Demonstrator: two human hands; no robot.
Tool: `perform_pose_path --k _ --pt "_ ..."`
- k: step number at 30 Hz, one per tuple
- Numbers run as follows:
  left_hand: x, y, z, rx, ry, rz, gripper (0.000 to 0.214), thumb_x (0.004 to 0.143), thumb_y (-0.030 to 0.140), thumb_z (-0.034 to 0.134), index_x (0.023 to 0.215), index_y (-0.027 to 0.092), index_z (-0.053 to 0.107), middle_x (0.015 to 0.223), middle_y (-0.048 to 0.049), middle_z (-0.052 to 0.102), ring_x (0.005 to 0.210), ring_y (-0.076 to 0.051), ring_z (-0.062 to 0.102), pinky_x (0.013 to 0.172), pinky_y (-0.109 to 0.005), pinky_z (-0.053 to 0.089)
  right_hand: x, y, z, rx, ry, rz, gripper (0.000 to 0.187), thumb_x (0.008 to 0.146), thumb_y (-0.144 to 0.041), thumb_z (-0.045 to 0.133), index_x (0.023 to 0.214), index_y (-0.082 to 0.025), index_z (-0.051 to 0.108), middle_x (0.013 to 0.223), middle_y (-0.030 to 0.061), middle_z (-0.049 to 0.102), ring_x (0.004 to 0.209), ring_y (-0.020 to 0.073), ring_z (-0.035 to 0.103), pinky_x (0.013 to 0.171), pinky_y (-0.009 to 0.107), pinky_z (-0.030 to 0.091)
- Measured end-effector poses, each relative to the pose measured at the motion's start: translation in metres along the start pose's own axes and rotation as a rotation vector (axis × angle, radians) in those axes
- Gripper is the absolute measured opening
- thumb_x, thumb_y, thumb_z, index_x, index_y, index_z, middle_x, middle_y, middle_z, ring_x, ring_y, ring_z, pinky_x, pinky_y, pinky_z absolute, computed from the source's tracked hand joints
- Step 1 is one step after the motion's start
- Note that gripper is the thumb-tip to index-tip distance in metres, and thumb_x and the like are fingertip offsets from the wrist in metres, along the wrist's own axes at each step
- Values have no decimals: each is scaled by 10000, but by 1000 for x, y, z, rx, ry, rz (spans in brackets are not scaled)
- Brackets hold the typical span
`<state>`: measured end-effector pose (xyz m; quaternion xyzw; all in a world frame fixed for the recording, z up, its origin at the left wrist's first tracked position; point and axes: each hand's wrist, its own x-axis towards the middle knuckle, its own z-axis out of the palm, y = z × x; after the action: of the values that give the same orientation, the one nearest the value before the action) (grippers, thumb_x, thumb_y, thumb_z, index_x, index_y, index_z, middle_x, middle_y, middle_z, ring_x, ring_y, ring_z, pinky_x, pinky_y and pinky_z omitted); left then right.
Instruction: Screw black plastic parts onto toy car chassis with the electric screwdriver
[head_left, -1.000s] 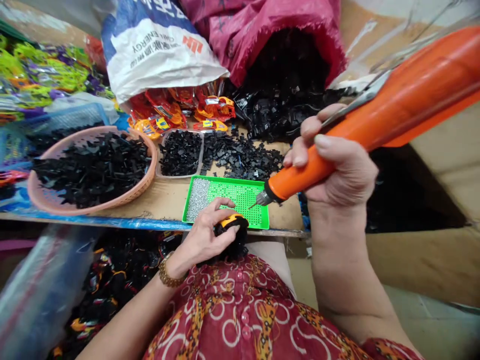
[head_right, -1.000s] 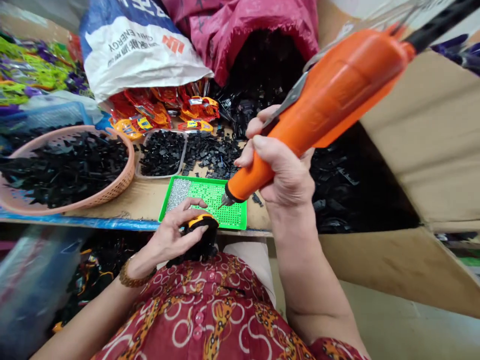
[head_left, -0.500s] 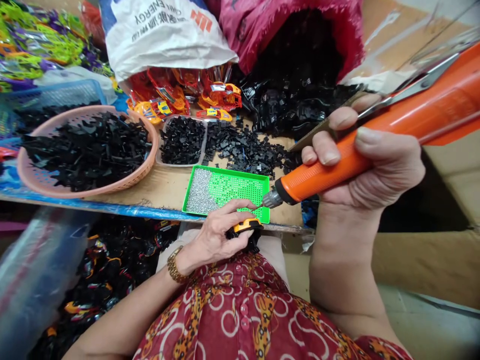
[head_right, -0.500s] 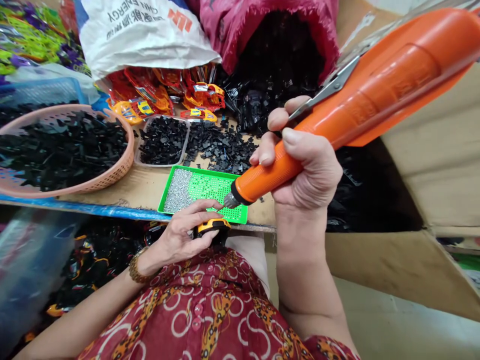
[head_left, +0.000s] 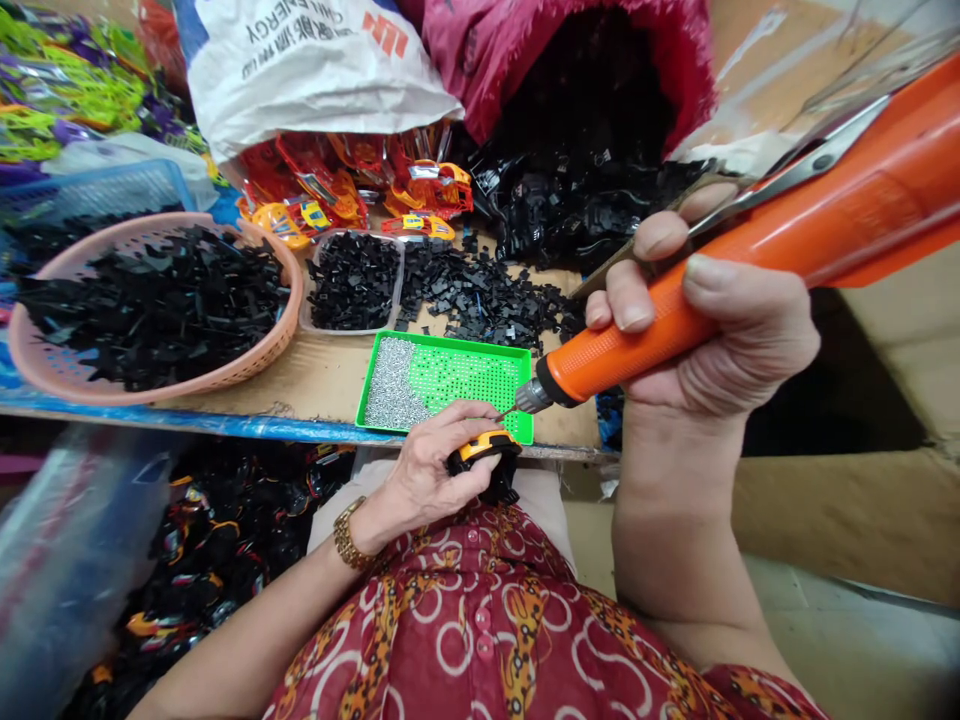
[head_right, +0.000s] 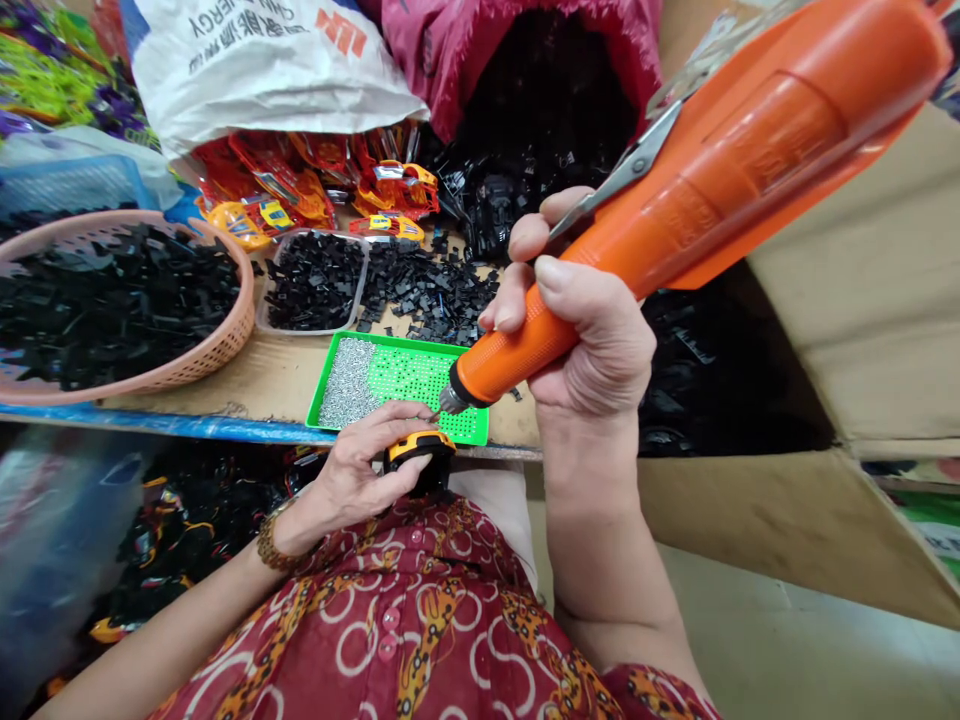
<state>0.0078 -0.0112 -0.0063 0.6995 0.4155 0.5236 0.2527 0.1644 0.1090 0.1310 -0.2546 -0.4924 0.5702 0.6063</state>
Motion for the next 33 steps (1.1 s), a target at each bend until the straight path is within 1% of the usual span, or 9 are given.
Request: perform_pose_path --k 5,9,13,19,21,24,28,31,33 --pt "-2 -2 4 -43 44 -28 209 907 159 714 1108 178 767 1137 -114 783 991 -185 759 872 -327 627 -3 2 1 55 -31 -14 311 539 -220 815 804 -258 657 737 -82 647 426 48 555 458 223 546" --pt "-2 -3 7 -81 43 -52 214 903 150 712 1106 182 770 1122 -104 788 987 -179 760 879 -321 625 -6 2 -1 60 -62 -33 290 592 -224 814 837 -249 661 757 -84 665 443 42 582 472 214 548" --pt "-3 -2 9 -107 46 -82 217 903 147 707 1106 180 779 1127 -102 790 1005 -179 757 896 -321 619 -6 0 -5 -11 -107 12 303 613 -269 828 855 -297 648 795 -100 647 474 55 564 509 258 554" --pt "-7 -5 13 -131 61 -115 216 904 150 714 1102 193 787 1146 -96 791 1029 -182 752 916 -326 612 -6 1 -12 -105 -145 16 385 652 -407 893 918 -320 629 857 -60 632 507 85 580 542 315 571" --pt "-7 -6 14 -143 65 -121 214 904 152 716 1100 195 790 1144 -93 790 1035 -181 750 926 -324 609 -7 2 -12 -119 -147 1 386 656 -432 894 925 -328 638 852 -64 638 498 86 579 530 313 573" --pt "-6 -6 14 -163 57 -147 204 910 174 723 1099 193 798 1136 -95 787 1037 -186 747 931 -330 609 -10 5 -9 -70 -121 -30 328 641 -376 880 891 -342 672 818 -82 659 463 73 557 493 282 552" --pt "-6 -4 12 -197 40 -214 210 911 184 723 1102 199 807 1143 -102 788 1059 -207 744 949 -356 609 -13 11 -9 -14 -153 -101 255 704 -328 841 916 -334 698 825 -82 665 473 57 567 479 245 536" --pt "-6 -3 13 -227 56 -245 219 904 183 730 1107 195 810 1135 -104 791 1058 -206 746 957 -350 606 -14 16 -12 1 -193 -147 285 748 -359 857 971 -315 685 864 -62 680 475 79 580 450 263 537" --pt "-6 -4 14 -244 67 -257 220 899 182 736 1105 199 813 1134 -101 794 1057 -203 749 963 -347 607 -16 17 -13 -19 -182 -139 326 741 -402 878 984 -318 678 875 -53 692 474 96 580 442 277 544"
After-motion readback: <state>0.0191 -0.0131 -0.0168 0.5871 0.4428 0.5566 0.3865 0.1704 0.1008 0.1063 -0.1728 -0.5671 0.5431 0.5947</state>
